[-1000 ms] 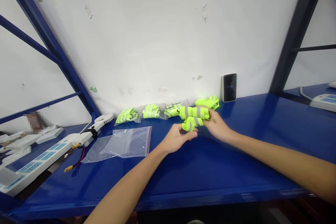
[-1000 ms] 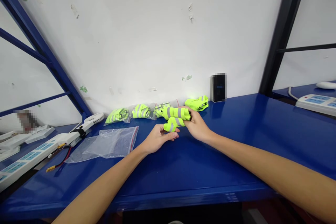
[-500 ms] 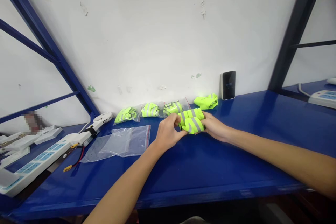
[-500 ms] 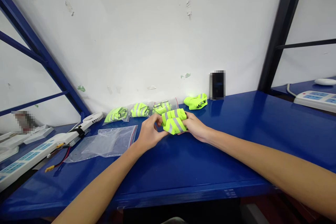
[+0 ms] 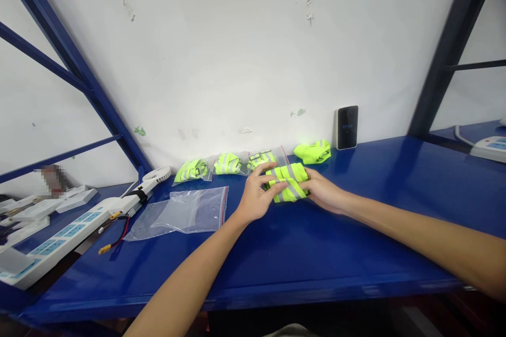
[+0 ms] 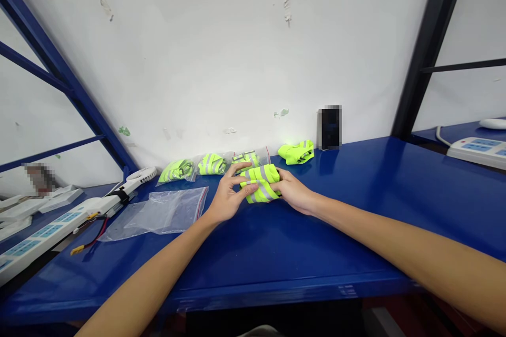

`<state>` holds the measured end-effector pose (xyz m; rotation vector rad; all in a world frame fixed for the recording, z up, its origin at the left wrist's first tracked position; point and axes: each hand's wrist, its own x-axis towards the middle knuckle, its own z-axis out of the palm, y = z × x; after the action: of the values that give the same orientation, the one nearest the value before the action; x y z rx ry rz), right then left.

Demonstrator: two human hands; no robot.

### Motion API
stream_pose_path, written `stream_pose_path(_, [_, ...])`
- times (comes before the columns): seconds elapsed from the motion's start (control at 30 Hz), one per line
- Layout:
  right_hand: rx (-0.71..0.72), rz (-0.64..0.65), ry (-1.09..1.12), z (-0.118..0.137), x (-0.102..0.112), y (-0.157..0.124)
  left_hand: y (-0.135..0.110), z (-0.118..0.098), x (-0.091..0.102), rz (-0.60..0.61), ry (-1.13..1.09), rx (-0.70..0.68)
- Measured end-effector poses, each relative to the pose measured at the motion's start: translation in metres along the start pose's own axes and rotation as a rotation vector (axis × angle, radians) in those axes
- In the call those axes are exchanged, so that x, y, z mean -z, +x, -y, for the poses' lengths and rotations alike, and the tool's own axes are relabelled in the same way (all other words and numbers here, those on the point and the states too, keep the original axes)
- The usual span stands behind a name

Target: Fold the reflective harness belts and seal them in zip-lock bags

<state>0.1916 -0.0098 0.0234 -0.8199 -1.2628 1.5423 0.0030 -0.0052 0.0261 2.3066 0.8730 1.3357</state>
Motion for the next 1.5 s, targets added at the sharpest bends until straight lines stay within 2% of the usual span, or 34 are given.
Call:
stream_pose_path(0.17, [0.033, 0.008, -0.063, 0.0, -0.003, -0.003, 0.001, -0.002, -0.004, -0.049, -0.114, 0.065])
stream_pose_path(0.37, [0.186, -0.072, -0.079, -0.013, -0.002, -0.002, 0.003, -0.008, -0.012, -0.151, -0.076, 0.013])
stream_pose_path(0.47, [0.227, -0.071, -0.077, -0.017, 0.0, -0.002, 0.002, -0.009, -0.014, -0.169, -0.077, 0.04])
stream_pose_path(0.57, [0.226, -0.025, -0.081, -0.015, -0.001, -0.006, 0.001, -0.009, -0.013, -0.131, -0.09, 0.113])
stream_pose_path(0.67, [0.223, -0.018, -0.229, -0.009, -0.005, -0.011, 0.0, -0.005, -0.01, -0.079, -0.13, 0.159])
stream_pose_path(0.8, [0.202, -0.012, -0.393, -0.003, -0.007, -0.013, -0.001, 0.004, -0.01, -0.05, -0.295, 0.225])
stream_pose_path(1.0, [0.403, -0.041, -0.733, 0.002, -0.001, -0.013, 0.0, 0.01, -0.014, -0.068, -0.409, 0.256])
stream_pose_path(1.2, [0.383, 0.005, -0.726, -0.002, 0.001, -0.012, 0.002, 0.008, -0.008, -0.066, -0.476, 0.375])
stream_pose_path(1.4, [0.547, 0.072, -0.778, -0.002, 0.004, -0.013, 0.005, 0.002, -0.002, -0.044, -0.551, 0.458])
stream_pose_path(1.5, [0.555, 0.039, -0.823, -0.003, 0.003, -0.012, 0.005, 0.003, -0.002, -0.035, -0.526, 0.438])
